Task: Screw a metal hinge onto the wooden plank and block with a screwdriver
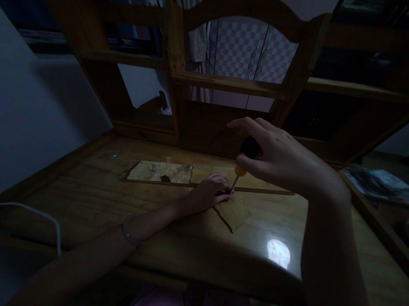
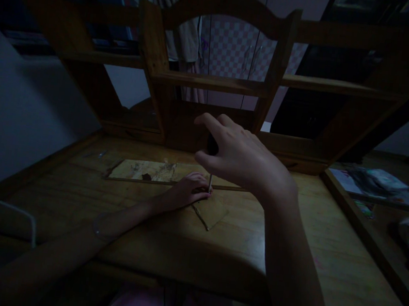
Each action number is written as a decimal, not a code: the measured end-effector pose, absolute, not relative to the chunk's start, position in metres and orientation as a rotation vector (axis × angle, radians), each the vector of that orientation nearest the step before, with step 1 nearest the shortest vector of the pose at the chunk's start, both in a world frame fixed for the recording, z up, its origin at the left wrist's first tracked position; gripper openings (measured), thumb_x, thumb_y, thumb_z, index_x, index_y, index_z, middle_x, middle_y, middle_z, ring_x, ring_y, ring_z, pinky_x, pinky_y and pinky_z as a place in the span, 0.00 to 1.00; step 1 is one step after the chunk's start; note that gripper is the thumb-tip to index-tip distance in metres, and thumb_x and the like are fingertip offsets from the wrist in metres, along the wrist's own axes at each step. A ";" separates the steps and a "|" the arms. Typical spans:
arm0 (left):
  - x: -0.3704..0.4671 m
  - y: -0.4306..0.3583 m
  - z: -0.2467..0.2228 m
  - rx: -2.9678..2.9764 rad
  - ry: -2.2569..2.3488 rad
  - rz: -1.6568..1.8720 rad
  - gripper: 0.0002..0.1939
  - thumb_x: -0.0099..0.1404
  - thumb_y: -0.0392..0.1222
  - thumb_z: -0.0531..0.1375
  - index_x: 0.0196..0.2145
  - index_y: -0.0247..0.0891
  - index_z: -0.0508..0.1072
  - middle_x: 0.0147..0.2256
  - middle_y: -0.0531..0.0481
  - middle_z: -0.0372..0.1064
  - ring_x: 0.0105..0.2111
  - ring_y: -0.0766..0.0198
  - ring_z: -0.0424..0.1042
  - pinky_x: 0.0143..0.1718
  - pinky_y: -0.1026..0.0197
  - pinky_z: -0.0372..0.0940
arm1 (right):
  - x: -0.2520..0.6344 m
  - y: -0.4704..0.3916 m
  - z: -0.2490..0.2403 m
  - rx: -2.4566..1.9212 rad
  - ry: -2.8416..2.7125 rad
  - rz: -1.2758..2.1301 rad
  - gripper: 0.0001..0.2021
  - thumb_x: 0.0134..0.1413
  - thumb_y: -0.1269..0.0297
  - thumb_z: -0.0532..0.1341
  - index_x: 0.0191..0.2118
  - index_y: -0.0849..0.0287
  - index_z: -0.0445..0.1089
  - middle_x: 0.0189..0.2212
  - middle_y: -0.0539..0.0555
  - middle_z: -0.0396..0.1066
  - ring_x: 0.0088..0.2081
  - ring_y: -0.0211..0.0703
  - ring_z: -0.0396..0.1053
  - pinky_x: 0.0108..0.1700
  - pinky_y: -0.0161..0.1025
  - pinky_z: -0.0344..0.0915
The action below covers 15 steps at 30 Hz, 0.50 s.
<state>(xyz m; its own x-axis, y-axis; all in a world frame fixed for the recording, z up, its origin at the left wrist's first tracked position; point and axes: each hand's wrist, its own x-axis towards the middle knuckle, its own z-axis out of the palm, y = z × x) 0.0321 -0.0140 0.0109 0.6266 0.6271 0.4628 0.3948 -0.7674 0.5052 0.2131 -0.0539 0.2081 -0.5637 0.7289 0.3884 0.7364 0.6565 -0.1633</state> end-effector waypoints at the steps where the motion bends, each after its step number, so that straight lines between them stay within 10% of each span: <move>1: 0.032 -0.014 0.011 2.494 0.813 0.913 0.05 0.64 0.40 0.66 0.37 0.38 0.77 0.37 0.48 0.74 0.42 0.58 0.71 0.51 0.56 0.62 | 0.213 -0.054 0.208 -1.163 -2.446 -0.037 0.26 0.55 0.60 0.61 0.60 0.51 0.64 0.52 0.57 0.70 0.48 0.52 0.71 0.48 0.46 0.65; 7: 0.032 -0.013 0.006 2.480 0.810 0.942 0.06 0.64 0.41 0.66 0.37 0.38 0.76 0.37 0.48 0.74 0.43 0.58 0.71 0.51 0.55 0.63 | 0.213 -0.052 0.208 -1.188 -2.409 -0.097 0.12 0.58 0.62 0.58 0.47 0.54 0.71 0.40 0.53 0.75 0.38 0.47 0.73 0.41 0.42 0.64; 15: 0.032 -0.014 0.011 2.490 0.827 0.901 0.05 0.63 0.40 0.67 0.37 0.38 0.76 0.37 0.48 0.74 0.43 0.58 0.71 0.50 0.56 0.62 | 0.213 -0.054 0.209 -1.176 -2.433 -0.039 0.19 0.53 0.61 0.61 0.52 0.53 0.66 0.48 0.56 0.71 0.44 0.51 0.71 0.45 0.45 0.65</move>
<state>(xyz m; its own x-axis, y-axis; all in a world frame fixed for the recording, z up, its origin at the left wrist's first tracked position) 0.0320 -0.0145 0.0109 0.6246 0.6339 0.4562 0.4003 -0.7614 0.5099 0.2127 -0.0539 0.2086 -0.5445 0.7400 0.3949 0.7522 0.6391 -0.1606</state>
